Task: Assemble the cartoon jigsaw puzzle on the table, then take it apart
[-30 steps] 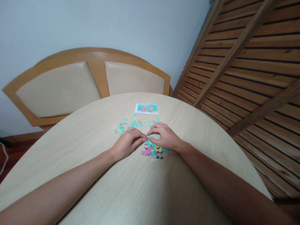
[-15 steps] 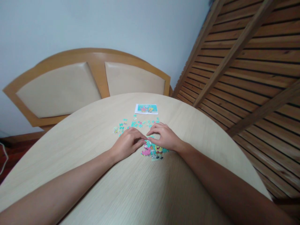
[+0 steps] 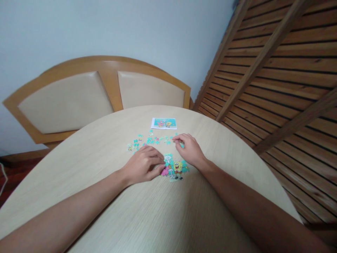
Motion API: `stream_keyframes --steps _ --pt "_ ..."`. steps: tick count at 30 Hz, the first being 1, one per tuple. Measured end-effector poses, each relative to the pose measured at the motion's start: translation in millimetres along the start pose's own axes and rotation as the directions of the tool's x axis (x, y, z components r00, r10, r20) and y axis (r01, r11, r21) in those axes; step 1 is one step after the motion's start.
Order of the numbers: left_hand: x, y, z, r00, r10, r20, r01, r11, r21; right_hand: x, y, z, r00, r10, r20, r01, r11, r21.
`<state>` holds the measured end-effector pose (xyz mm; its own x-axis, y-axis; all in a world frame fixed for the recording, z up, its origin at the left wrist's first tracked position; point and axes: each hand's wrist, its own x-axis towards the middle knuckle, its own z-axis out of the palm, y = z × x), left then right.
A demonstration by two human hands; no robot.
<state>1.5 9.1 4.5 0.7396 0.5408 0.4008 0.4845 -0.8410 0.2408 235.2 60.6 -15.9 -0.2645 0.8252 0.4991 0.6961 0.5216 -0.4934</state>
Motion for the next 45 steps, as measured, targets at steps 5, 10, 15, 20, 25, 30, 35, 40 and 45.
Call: stream_keyframes --steps 5,10,15,20,25,30,35,40,45 --pt "0.5 2.1 -3.7 0.999 0.038 0.031 -0.040 0.997 0.060 1.6 17.8 1.5 0.984 0.153 -0.088 -0.157 0.987 -0.038" --pt "1.6 4.5 -4.7 0.998 0.035 0.051 -0.040 0.995 0.089 2.0 33.3 3.0 0.962 0.239 -0.130 -0.241 0.970 0.001" --pt "1.3 5.1 -4.2 0.996 0.046 0.081 -0.054 0.995 0.089 0.9 27.3 2.0 0.991 0.134 -0.023 -0.135 0.990 -0.037" --pt "1.0 4.2 -2.9 0.994 0.043 0.099 -0.051 0.995 0.085 -2.9 15.0 2.6 0.981 0.065 0.184 -0.040 0.990 -0.134" --pt "1.4 2.8 -1.5 0.995 0.039 0.090 -0.045 0.997 0.065 -3.1 13.8 1.8 0.988 0.049 0.150 -0.028 0.990 -0.139" --pt "1.3 1.4 -0.5 0.995 0.078 0.067 -0.080 0.996 0.033 -2.0 11.4 0.6 0.996 0.028 0.085 -0.018 0.994 -0.110" --pt "0.5 0.6 0.9 0.995 0.081 0.052 -0.082 0.997 0.011 -1.6 12.4 1.6 0.993 0.062 0.099 -0.052 0.994 -0.098" --pt "-0.5 -0.4 1.7 0.996 0.076 0.039 -0.076 0.997 -0.007 -0.7 15.6 4.0 0.992 0.090 0.084 -0.085 0.995 -0.058" --pt "-0.7 -0.7 1.5 0.996 0.077 0.051 -0.077 0.997 0.003 -0.7 15.4 3.9 0.991 0.104 0.089 -0.101 0.994 -0.038"
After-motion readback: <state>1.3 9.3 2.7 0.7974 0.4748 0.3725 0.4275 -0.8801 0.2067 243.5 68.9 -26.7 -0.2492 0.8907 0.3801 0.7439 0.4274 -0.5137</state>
